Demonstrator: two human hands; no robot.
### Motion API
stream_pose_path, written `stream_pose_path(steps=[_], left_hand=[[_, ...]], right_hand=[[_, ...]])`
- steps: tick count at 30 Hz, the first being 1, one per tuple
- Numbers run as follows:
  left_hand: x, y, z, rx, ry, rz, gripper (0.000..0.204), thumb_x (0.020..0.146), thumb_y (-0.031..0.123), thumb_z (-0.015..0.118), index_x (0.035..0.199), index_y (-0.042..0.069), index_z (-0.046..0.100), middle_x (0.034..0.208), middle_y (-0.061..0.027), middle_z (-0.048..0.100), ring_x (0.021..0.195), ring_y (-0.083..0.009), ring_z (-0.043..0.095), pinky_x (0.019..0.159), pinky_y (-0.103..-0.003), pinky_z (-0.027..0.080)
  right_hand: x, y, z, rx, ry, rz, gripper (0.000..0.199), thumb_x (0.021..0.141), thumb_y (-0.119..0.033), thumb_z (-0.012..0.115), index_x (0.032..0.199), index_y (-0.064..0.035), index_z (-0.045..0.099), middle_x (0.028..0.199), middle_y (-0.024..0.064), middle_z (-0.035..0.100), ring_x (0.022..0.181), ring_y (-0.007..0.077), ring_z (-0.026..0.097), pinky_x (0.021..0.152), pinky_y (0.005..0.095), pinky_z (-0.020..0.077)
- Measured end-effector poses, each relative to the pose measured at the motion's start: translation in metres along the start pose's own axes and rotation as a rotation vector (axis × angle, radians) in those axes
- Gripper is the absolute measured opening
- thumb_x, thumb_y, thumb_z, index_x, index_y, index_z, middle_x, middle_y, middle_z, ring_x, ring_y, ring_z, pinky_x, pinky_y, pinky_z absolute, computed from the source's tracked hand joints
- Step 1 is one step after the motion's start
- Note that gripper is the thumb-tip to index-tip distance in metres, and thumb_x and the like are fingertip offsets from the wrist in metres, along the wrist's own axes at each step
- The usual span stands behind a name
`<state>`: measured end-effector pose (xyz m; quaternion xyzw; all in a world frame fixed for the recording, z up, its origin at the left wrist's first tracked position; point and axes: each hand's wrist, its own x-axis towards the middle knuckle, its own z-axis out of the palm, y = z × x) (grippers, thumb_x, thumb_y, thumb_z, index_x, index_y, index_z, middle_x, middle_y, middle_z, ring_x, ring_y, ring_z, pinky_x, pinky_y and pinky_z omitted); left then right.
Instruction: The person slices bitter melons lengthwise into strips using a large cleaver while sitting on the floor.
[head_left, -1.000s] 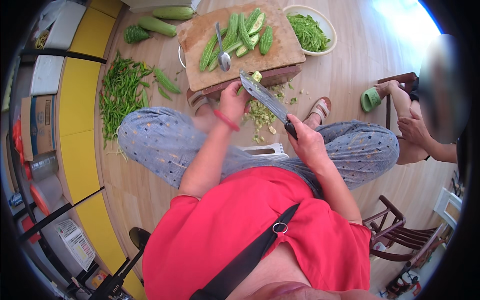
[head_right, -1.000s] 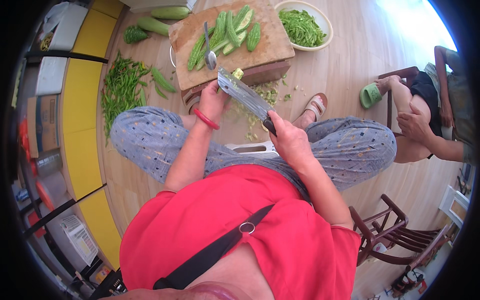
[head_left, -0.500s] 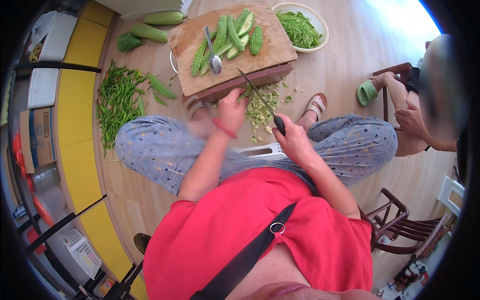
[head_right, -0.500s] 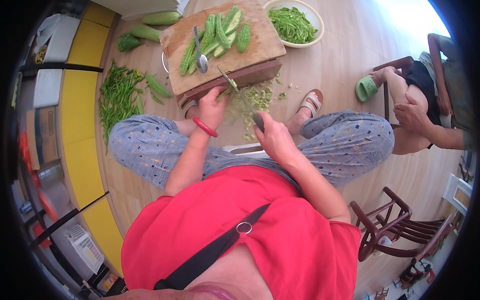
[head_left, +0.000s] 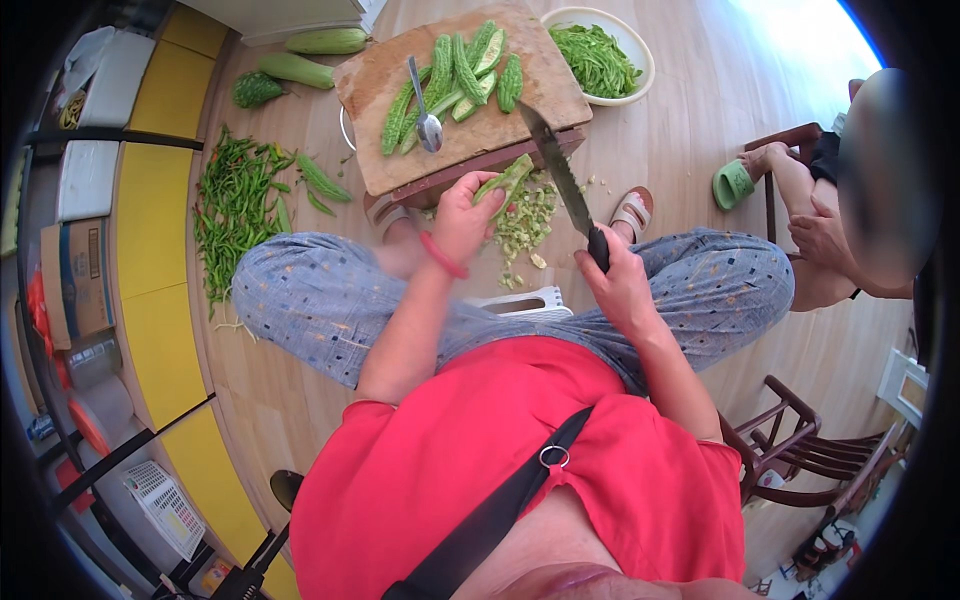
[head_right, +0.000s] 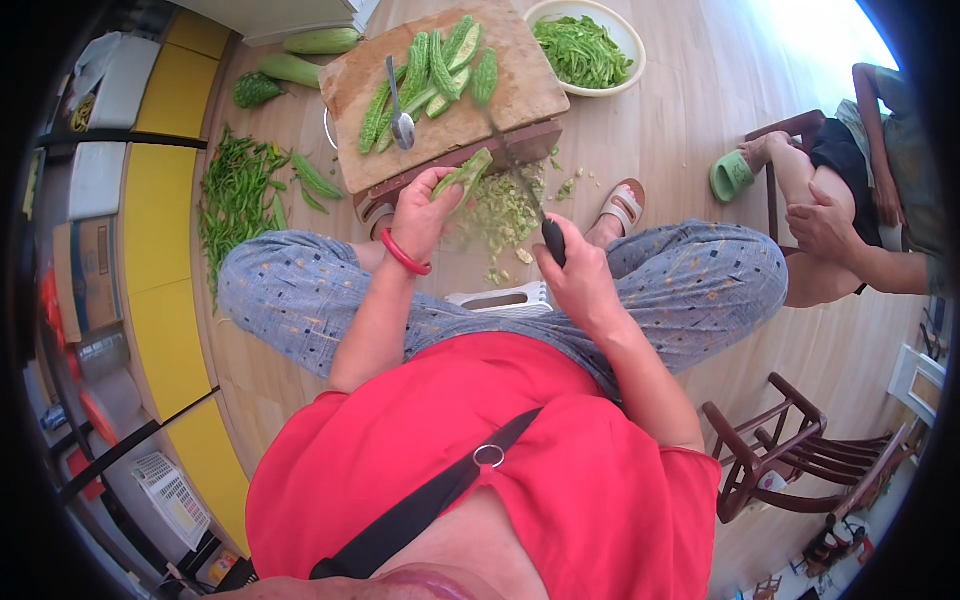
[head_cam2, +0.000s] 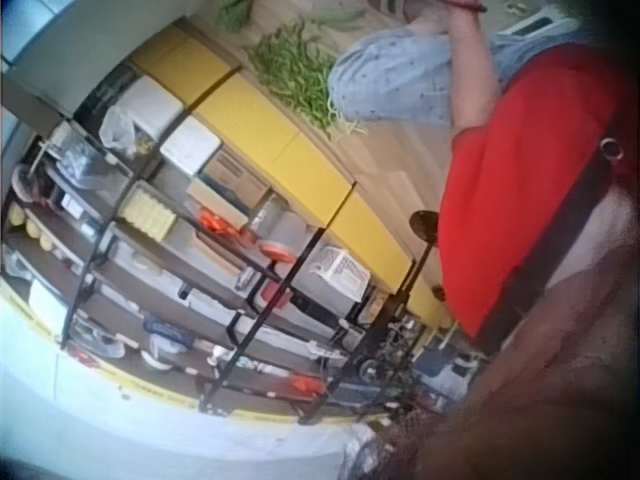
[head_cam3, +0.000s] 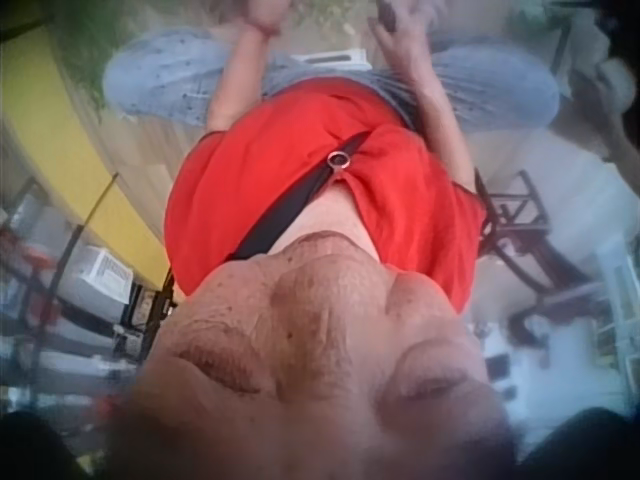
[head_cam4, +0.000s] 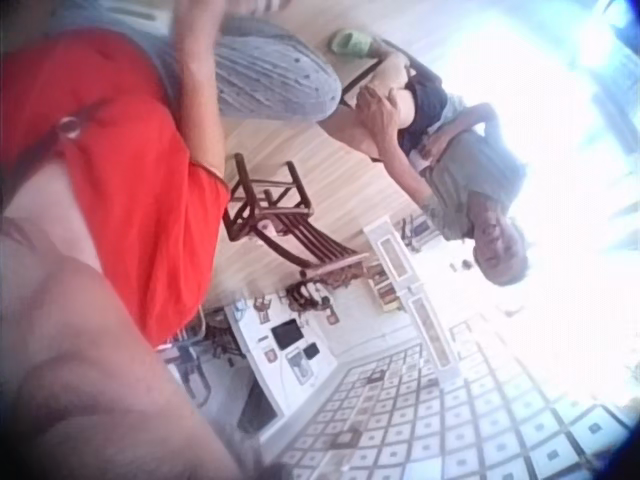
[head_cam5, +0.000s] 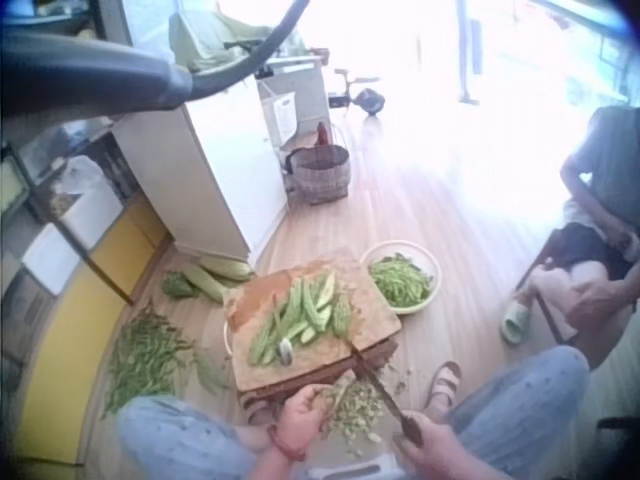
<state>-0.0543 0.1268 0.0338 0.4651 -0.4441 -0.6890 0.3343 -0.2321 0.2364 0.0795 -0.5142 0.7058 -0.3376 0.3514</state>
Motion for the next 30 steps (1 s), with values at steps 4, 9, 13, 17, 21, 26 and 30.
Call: stream_pose_path(steps=[4,9,13,17,21,26,30], left_hand=[[0.003,-0.003,-0.002,0.074,0.029,0.047,0.015,0.084,0.010,0.055,0.097,0.004,0.054,0.073,-0.0029,0.062,0.048,-0.0029,0.044,0.042,-0.017,0.032],[0.004,-0.009,0.000,0.390,0.158,0.303,0.013,0.081,0.009,0.057,0.093,0.003,0.056,0.074,-0.0073,0.063,0.061,-0.0144,0.058,0.053,-0.023,0.043],[0.005,-0.014,-0.002,0.707,0.223,0.540,0.016,0.078,0.005,0.057,0.094,0.005,0.057,0.080,-0.0131,0.062,0.071,-0.0252,0.062,0.060,-0.030,0.046],[-0.008,-0.009,0.005,0.900,0.051,0.754,0.016,0.078,0.005,0.056,0.094,0.006,0.057,0.083,-0.0132,0.062,0.072,-0.0268,0.061,0.061,-0.032,0.047],[-0.016,0.006,0.022,0.505,0.068,0.490,0.015,0.081,0.004,0.052,0.096,0.004,0.055,0.083,-0.0075,0.063,0.079,-0.0144,0.061,0.061,-0.026,0.048],[0.001,0.001,0.004,-0.100,0.010,0.052,0.023,0.084,0.011,0.053,0.105,0.005,0.050,0.091,-0.0044,0.061,0.071,-0.0068,0.057,0.050,-0.019,0.042],[0.006,-0.003,0.002,-0.176,0.009,0.040,0.022,0.083,0.011,0.054,0.104,0.004,0.050,0.091,-0.0046,0.060,0.071,-0.0074,0.056,0.047,-0.019,0.041]], right_hand=[[-0.010,-0.002,0.002,-0.039,-0.095,-0.092,0.037,0.078,-0.013,0.058,0.113,-0.0062,0.047,0.075,0.0232,0.057,0.070,0.0374,0.058,0.060,0.0396,0.0462],[-0.009,-0.002,0.010,-0.098,-0.126,-0.139,0.037,0.078,-0.012,0.057,0.113,-0.0070,0.047,0.078,0.0226,0.058,0.074,0.0380,0.057,0.062,0.0442,0.0461],[-0.007,-0.002,0.010,-0.134,-0.134,-0.158,0.034,0.078,-0.012,0.057,0.110,-0.0053,0.047,0.077,0.0233,0.058,0.075,0.0387,0.057,0.063,0.0447,0.0458],[0.008,0.007,0.013,-0.159,-0.199,0.025,0.030,0.079,-0.016,0.056,0.104,-0.0014,0.048,0.078,0.0248,0.058,0.076,0.0393,0.057,0.066,0.0456,0.0451],[0.017,0.037,0.026,0.026,-0.191,0.167,0.022,0.079,-0.015,0.054,0.093,0.0007,0.048,0.059,0.0138,0.053,0.050,0.0271,0.054,0.050,0.0360,0.0441],[0.021,0.015,0.005,0.372,-0.251,0.365,0.018,0.080,-0.015,0.053,0.088,-0.0004,0.047,0.054,0.0009,0.045,0.042,0.0091,0.044,0.038,0.0251,0.0373],[0.032,0.009,-0.007,0.497,-0.211,0.357,0.016,0.082,-0.015,0.054,0.085,-0.0018,0.046,0.054,-0.0015,0.043,0.039,0.0058,0.042,0.035,0.0221,0.0345]])
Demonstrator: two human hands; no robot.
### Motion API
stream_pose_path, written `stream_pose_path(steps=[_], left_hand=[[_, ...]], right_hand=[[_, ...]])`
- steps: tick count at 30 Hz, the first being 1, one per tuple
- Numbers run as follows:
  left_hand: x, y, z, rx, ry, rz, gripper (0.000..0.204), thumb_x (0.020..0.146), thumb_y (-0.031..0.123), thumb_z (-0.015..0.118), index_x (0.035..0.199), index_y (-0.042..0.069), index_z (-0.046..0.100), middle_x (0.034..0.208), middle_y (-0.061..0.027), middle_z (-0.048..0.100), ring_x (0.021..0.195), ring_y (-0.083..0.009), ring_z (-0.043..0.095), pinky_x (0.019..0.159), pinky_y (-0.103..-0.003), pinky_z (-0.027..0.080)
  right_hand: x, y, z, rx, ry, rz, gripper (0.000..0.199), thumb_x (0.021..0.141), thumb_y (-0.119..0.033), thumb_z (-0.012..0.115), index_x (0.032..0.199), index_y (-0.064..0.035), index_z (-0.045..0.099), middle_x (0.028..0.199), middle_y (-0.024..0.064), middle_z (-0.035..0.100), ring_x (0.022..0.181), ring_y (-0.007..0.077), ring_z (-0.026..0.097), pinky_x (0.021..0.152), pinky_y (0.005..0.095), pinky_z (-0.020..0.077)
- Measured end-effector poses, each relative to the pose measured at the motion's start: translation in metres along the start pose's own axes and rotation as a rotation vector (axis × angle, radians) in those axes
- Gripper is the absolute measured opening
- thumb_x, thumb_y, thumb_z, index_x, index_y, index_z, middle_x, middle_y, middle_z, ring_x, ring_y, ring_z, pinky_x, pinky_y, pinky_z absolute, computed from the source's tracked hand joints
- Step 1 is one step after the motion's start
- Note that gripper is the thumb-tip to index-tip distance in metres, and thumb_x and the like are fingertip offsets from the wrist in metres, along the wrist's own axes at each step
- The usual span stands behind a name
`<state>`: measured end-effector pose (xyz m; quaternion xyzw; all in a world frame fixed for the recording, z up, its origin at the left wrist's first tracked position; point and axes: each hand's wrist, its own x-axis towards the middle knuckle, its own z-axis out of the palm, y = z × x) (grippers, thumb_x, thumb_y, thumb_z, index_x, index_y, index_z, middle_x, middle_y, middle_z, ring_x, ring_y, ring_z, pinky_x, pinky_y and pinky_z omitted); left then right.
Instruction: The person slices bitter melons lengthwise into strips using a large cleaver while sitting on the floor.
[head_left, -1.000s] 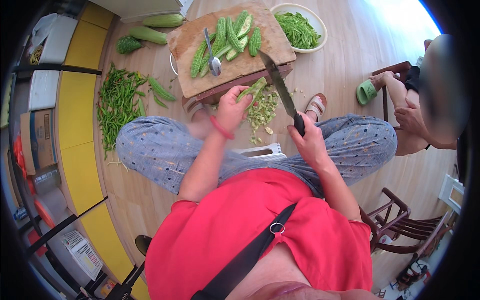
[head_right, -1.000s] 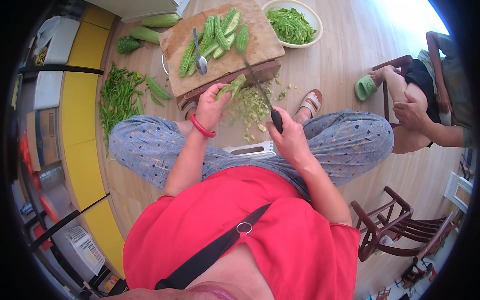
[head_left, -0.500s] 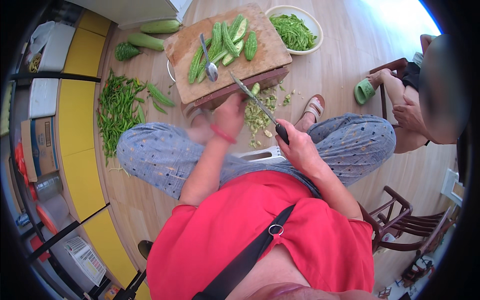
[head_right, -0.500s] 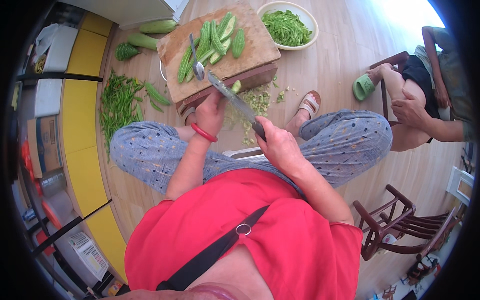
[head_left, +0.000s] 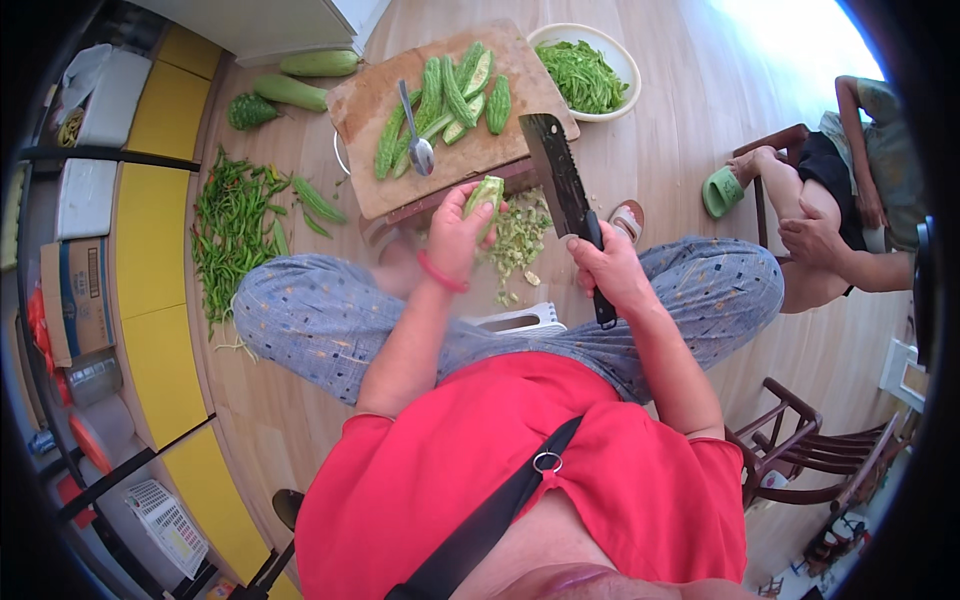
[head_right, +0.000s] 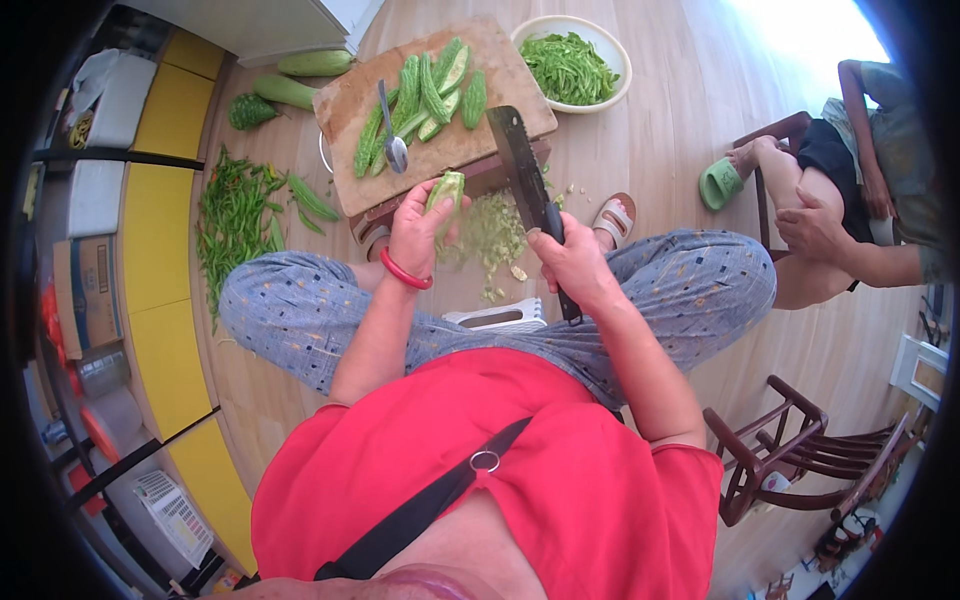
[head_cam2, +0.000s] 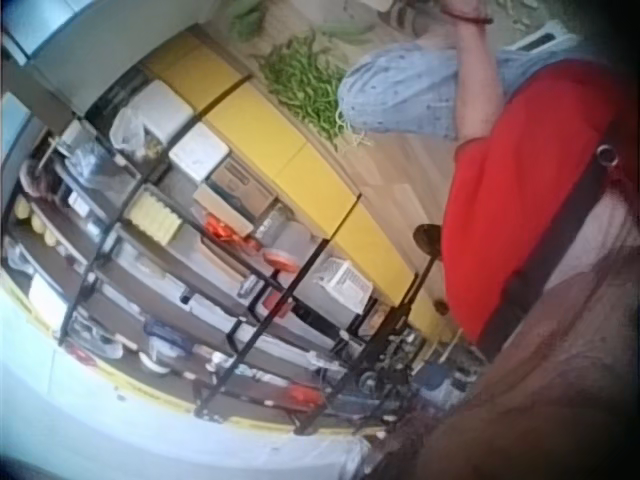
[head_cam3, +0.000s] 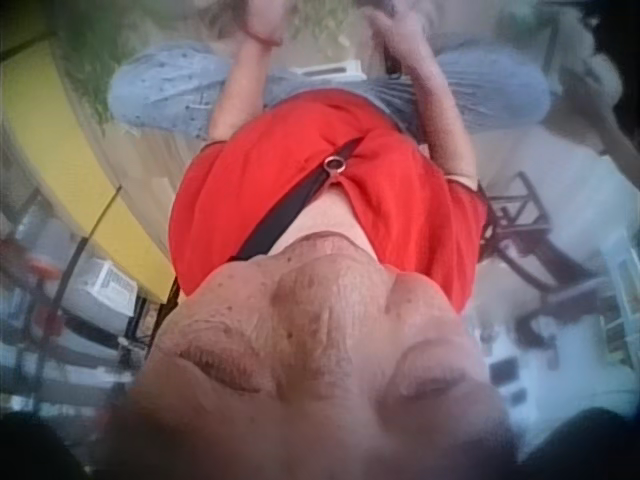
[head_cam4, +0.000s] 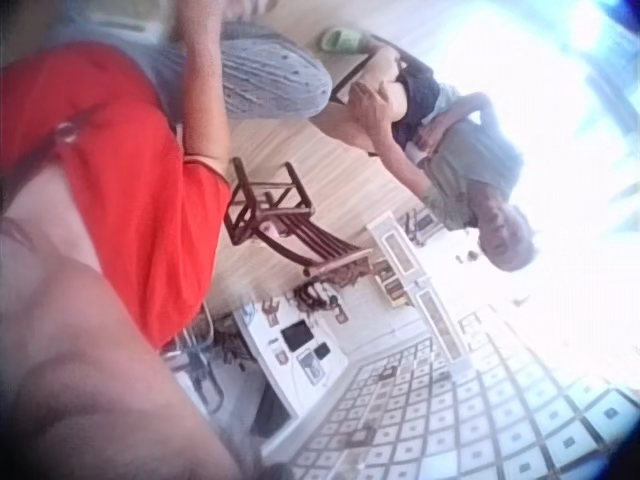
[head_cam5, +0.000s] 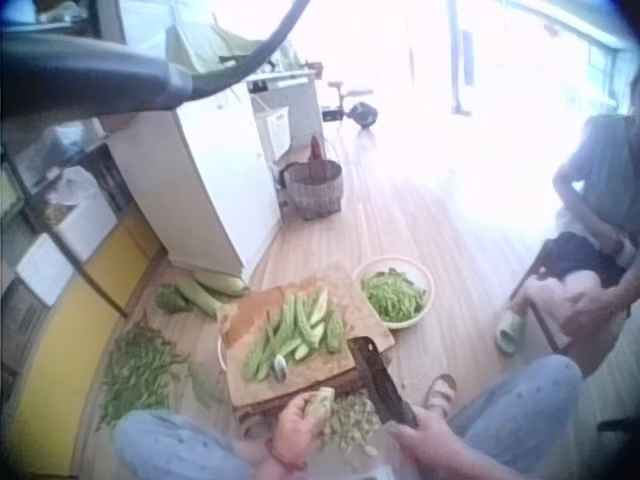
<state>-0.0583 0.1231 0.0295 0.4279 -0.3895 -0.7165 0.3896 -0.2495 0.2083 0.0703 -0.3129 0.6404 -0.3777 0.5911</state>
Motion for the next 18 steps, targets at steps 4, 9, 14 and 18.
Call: stream_pose_path(steps=[4,9,14,18], left_hand=[[0.004,0.001,0.002,0.015,0.084,-0.023,0.020,0.084,0.009,0.051,0.103,0.003,0.050,0.081,-0.0069,0.060,0.056,-0.0072,0.051,0.045,-0.020,0.040],[0.014,0.006,-0.009,0.016,0.167,-0.018,0.017,0.085,0.018,0.055,0.094,0.004,0.052,0.068,-0.0052,0.058,0.042,-0.0068,0.043,0.038,-0.020,0.034],[0.029,0.017,-0.027,0.005,0.291,0.026,0.021,0.084,0.015,0.052,0.099,0.001,0.051,0.075,-0.0072,0.061,0.052,-0.0075,0.049,0.044,-0.019,0.039],[0.059,0.027,-0.058,0.050,0.487,0.142,0.021,0.084,0.018,0.055,0.098,0.004,0.050,0.076,-0.0094,0.062,0.042,-0.0081,0.044,0.037,-0.019,0.035]], right_hand=[[0.015,-0.014,-0.016,-0.238,0.070,-0.058,0.023,0.081,-0.020,0.056,0.089,-0.0006,0.047,0.064,0.0078,0.053,0.056,0.0175,0.054,0.049,0.0310,0.0433],[0.073,-0.029,-0.013,-0.831,0.279,-0.284,0.038,0.081,-0.023,0.051,0.109,0.0017,0.042,0.091,0.0237,0.056,0.089,0.0384,0.055,0.078,0.0440,0.0418],[0.157,-0.011,-0.003,-1.105,0.437,-0.198,0.037,0.083,-0.020,0.044,0.115,-0.0021,0.040,0.096,0.0231,0.055,0.086,0.0386,0.056,0.075,0.0449,0.0443],[0.191,-0.001,0.016,-1.134,0.467,-0.259,0.032,0.086,-0.014,0.038,0.117,-0.0027,0.039,0.097,0.0223,0.054,0.087,0.0361,0.057,0.074,0.0437,0.0464]])
